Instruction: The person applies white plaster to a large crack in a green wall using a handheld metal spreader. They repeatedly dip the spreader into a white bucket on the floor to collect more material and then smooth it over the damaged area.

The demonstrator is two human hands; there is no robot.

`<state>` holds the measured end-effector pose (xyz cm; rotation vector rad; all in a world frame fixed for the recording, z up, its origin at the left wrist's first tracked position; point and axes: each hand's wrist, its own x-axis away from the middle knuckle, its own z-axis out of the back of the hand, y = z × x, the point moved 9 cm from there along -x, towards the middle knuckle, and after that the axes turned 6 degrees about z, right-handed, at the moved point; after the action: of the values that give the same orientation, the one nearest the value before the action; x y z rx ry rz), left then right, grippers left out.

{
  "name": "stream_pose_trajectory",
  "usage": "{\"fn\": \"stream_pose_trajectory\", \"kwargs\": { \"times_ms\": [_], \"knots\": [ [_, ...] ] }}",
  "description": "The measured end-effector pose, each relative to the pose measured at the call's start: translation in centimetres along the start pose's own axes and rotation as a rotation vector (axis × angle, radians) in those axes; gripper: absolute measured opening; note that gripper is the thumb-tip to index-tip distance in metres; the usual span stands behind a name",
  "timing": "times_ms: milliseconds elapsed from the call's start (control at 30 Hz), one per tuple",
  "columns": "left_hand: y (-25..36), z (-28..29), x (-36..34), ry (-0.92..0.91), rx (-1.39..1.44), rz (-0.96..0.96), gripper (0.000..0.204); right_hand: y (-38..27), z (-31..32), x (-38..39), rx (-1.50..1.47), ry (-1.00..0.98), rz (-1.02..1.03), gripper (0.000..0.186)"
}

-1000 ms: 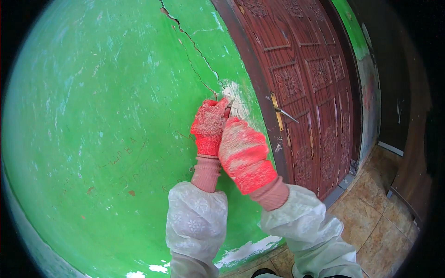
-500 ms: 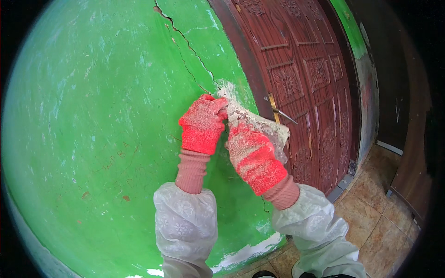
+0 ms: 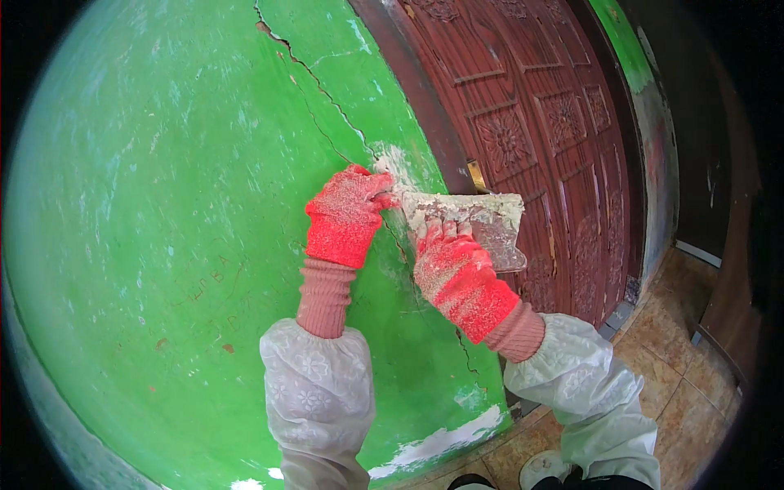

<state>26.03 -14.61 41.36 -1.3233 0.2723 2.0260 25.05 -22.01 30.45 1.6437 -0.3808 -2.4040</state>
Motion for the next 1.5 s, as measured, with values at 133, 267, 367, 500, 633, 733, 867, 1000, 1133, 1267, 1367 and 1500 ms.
{"fn": "stream_pose_trajectory", "kwargs": {
  "times_ms": [133,267,367,500,633,733,867,1000,1133,1267,1367,1500],
  "knots": [
    [-0.4,-2.9,0.2,0.047,0.173,-0.058,0.017,3.2,-1.3,1.3,-0.291,-0.170,-0.076,0.035],
    [0.3,0.2,0.0,0.054,-0.151,0.029,0.015,4.3,1.8,1.8,-0.488,0.062,-0.111,0.038],
    [1.7,0.8,-0.7,0.080,-0.085,-0.014,0.014,4.2,2.1,1.9,-0.461,0.128,-0.115,0.042],
    [0.7,-1.4,-0.9,-0.031,-0.044,0.150,0.014,2.8,-0.6,1.0,-0.317,0.109,-0.034,0.046],
    [1.7,-0.5,-0.4,-0.029,-0.219,-0.178,0.016,1.6,-1.7,0.5,-0.319,0.003,0.041,0.048],
    [1.2,-0.8,-0.7,-0.115,-0.183,-0.005,0.018,1.8,-2.2,0.4,-0.363,-0.066,0.056,0.047],
    [1.8,-0.4,0.7,-0.021,-0.118,-0.174,0.022,1.7,-1.4,0.2,-0.287,-0.012,0.074,0.043],
    [-0.3,-0.4,1.8,-0.093,0.017,0.093,0.027,1.6,-1.5,0.1,-0.160,-0.040,0.155,0.040],
    [-0.4,2.2,2.1,0.042,-0.181,0.112,0.029,2.4,-2.4,-0.4,-0.271,-0.049,0.061,0.038],
    [0.5,1.9,3.4,0.097,-0.217,0.014,0.029,2.6,0.6,0.3,-0.290,-0.016,0.096,0.038],
    [0.7,2.1,4.2,0.139,-0.228,-0.004,0.028,3.1,2.4,0.1,-0.333,0.137,0.004,0.038],
    [1.8,2.0,4.2,0.184,-0.238,0.019,0.030,1.5,-0.8,-1.8,-0.124,0.075,0.009,0.039]
  ]
}}
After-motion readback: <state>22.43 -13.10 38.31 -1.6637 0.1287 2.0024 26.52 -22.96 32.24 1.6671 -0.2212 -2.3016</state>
